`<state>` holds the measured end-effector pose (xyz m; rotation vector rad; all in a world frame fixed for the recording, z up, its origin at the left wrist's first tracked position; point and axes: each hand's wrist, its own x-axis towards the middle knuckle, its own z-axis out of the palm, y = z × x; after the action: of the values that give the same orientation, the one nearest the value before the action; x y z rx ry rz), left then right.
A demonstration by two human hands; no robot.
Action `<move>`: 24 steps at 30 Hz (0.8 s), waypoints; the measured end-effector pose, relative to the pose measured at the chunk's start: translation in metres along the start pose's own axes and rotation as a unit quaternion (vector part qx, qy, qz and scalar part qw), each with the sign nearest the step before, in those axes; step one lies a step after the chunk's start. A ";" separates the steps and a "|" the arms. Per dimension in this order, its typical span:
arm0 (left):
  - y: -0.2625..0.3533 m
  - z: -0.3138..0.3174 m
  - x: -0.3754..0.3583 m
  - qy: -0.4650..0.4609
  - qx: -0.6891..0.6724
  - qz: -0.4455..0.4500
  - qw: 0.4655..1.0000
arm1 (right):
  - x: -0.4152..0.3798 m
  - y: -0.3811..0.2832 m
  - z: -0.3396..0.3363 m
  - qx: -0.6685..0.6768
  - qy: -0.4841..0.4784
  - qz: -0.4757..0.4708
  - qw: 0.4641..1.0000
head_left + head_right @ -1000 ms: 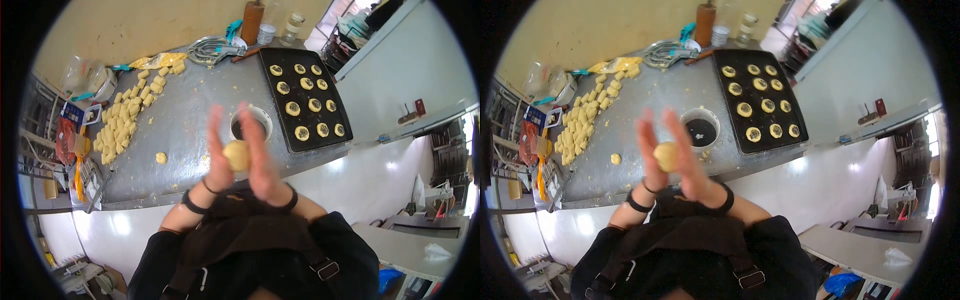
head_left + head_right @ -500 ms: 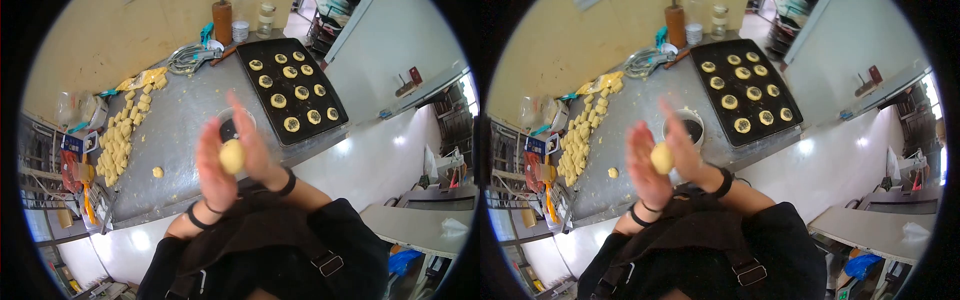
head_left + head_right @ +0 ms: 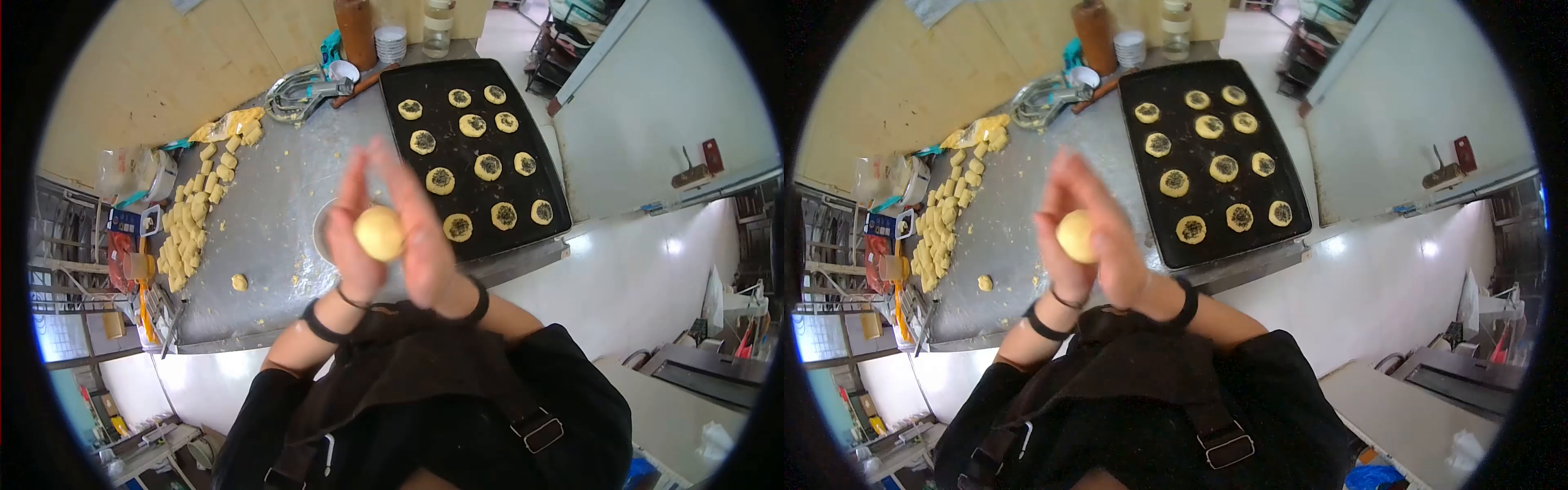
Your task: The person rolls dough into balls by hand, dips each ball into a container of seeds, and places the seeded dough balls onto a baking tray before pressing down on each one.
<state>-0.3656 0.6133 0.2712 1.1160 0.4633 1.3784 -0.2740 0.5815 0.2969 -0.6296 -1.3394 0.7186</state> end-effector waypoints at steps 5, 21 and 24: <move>0.002 0.057 0.012 0.009 -0.005 -0.006 1.000 | 0.006 0.036 -0.060 0.006 0.044 0.049 0.998; -0.085 0.059 0.141 -0.024 0.059 -0.472 0.879 | 0.031 0.059 -0.218 -0.286 0.105 -0.032 0.952; -0.127 0.030 0.231 -0.092 0.255 -0.367 0.890 | 0.015 0.041 -0.259 -0.303 0.158 0.061 0.938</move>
<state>-0.2250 0.8381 0.2566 1.2828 1.0252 0.4806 -0.0204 0.6189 0.2412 -1.2746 -1.2197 0.2691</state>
